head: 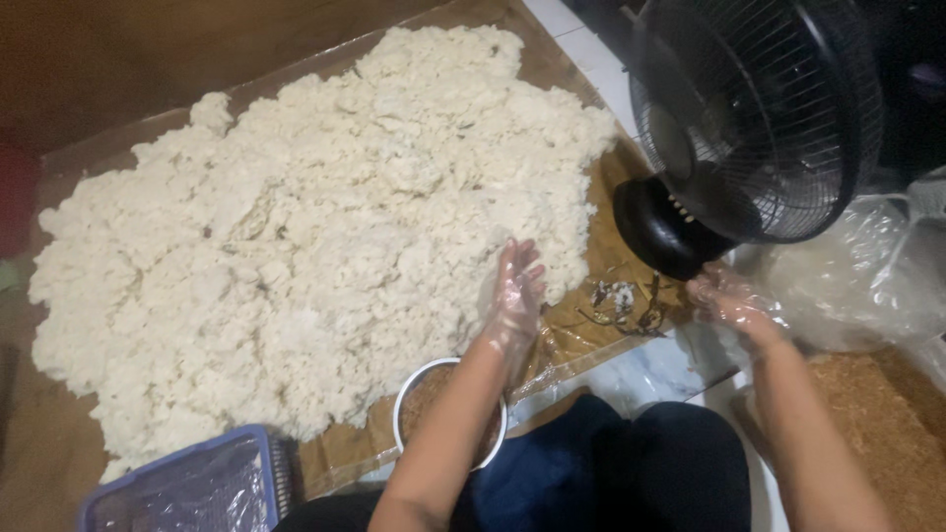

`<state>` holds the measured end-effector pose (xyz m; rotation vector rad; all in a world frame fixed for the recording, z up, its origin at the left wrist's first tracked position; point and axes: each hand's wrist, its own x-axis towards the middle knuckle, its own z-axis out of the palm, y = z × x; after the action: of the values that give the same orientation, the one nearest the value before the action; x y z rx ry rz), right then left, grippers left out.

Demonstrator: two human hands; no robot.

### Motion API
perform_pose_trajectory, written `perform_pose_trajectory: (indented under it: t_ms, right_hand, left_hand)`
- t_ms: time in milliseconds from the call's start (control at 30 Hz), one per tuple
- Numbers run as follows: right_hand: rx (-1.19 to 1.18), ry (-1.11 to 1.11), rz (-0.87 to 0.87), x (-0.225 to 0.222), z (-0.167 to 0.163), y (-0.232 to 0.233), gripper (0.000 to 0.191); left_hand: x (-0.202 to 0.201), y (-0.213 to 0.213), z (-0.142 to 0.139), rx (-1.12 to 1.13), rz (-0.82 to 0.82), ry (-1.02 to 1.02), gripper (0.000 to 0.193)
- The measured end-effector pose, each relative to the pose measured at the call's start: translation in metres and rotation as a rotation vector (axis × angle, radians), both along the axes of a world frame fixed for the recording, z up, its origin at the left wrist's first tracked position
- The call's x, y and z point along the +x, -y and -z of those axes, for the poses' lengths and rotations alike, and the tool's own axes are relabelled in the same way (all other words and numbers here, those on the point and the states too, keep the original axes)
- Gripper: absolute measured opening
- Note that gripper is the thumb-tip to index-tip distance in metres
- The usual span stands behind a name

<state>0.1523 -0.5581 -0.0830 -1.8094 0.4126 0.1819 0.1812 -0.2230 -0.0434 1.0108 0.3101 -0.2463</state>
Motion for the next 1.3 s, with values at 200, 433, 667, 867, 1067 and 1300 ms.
perform_pose_trajectory:
  t_ms: [200, 433, 667, 867, 1067, 1300]
  right_hand:
    - [-0.327, 0.183, -0.014, 0.014, 0.020, -0.004, 0.074]
    - [-0.907, 0.326, -0.090, 0.038, 0.028, -0.028, 0.051]
    - [-1.256, 0.501, -0.071, 0.062, 0.029, -0.053, 0.056]
    - [-1.526, 0.518, -0.014, 0.089, 0.048, -0.060, 0.051]
    - [-1.562, 0.265, -0.170, 0.086, 0.042, -0.069, 0.055]
    - [-1.553, 0.318, -0.107, 0.094, 0.032, -0.067, 0.067]
  left_hand:
    - [0.039, 0.056, 0.042, -0.183, 0.079, -0.113, 0.094]
    - [0.052, 0.121, 0.055, -0.339, 0.115, -0.248, 0.079]
    - [0.069, 0.169, 0.047, -0.397, 0.184, -0.248, 0.098]
    - [0.090, 0.183, 0.045, -0.413, 0.169, -0.262, 0.100]
    - [0.098, 0.205, 0.052, -0.593, 0.030, -0.257, 0.101]
    - [0.093, 0.230, 0.012, -0.893, 0.024, -0.448, 0.095]
